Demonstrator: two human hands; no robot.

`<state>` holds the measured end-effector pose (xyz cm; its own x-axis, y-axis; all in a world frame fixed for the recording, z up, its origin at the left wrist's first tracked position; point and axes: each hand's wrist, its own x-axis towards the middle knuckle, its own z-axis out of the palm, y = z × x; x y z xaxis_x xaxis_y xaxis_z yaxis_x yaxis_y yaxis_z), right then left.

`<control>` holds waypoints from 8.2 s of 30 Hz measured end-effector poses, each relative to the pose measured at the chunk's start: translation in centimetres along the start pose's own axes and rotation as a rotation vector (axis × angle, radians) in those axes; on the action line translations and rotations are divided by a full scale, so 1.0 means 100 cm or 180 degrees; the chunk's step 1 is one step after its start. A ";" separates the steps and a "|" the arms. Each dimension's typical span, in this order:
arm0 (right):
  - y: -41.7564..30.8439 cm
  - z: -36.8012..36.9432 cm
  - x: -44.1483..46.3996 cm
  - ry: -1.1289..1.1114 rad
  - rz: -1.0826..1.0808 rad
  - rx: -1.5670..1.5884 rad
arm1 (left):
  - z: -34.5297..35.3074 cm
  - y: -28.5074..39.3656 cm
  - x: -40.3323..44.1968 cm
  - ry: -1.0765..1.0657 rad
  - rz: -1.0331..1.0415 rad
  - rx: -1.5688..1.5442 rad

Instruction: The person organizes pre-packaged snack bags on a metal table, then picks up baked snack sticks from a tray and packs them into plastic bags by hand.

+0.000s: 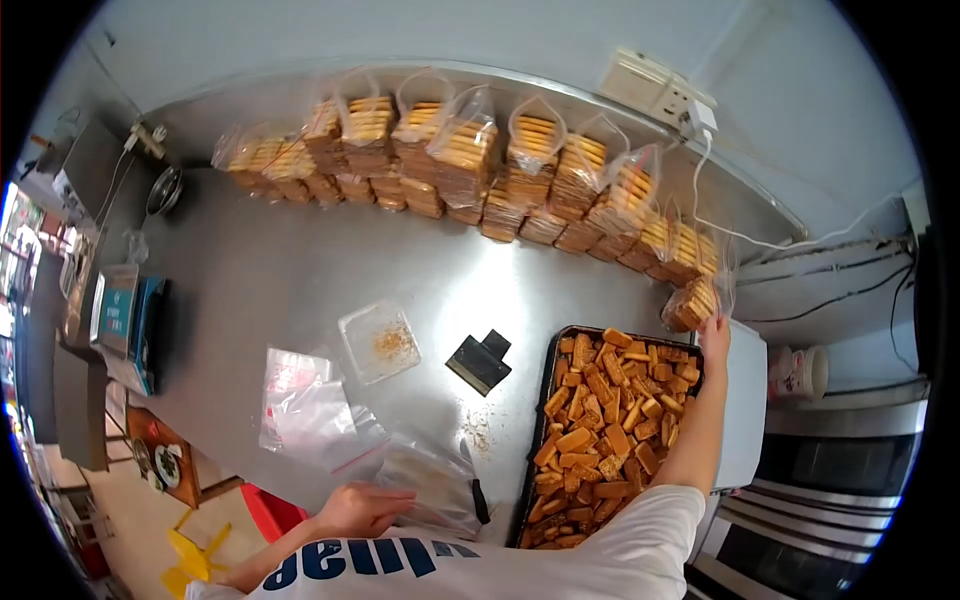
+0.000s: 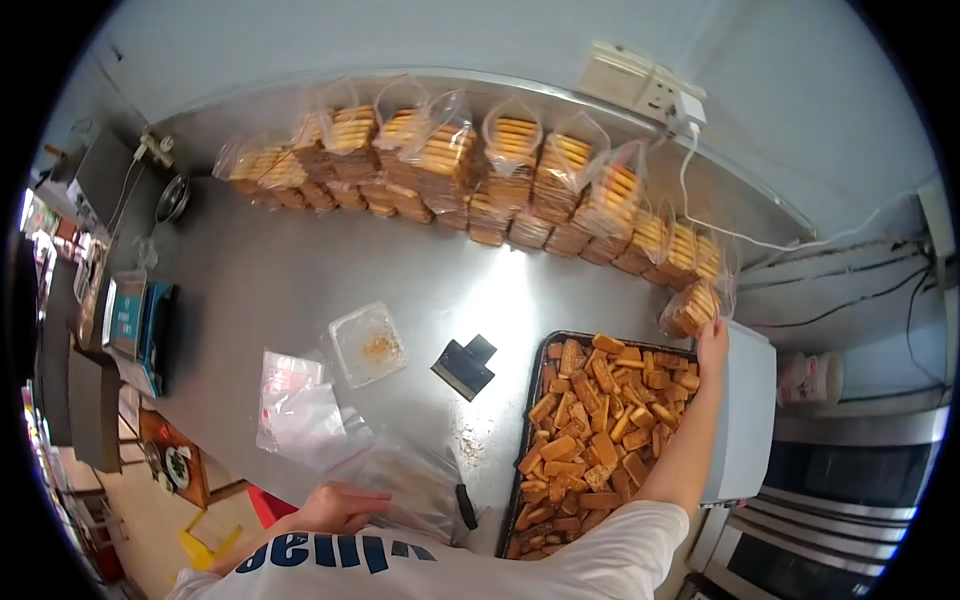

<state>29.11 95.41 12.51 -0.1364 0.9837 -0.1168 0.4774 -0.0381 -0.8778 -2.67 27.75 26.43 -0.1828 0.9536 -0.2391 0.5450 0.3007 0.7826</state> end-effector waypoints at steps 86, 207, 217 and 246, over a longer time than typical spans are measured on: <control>-0.268 0.246 -0.284 0.0037 -0.3772 -0.1729 | -0.021 -0.034 -0.057 0.1071 0.0149 -0.0452; 0.080 -0.141 -0.563 -0.0828 -0.1604 -0.3549 | 0.152 0.045 -0.137 0.0292 -0.0564 -0.2557; 0.097 -0.124 -0.554 -0.0756 -0.0913 -0.1178 | 0.149 0.058 -0.137 0.0319 -0.0484 -0.2607; -0.020 0.180 -0.616 -0.2008 -0.3240 -0.1418 | 0.041 -0.028 -0.203 0.3489 -0.0865 -0.2942</control>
<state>20.93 31.75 13.09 -0.9387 0.2760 0.2067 0.1470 0.8626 -0.4841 2.84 7.65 26.77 -0.9418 0.2552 -0.2188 -0.2394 -0.0519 0.9695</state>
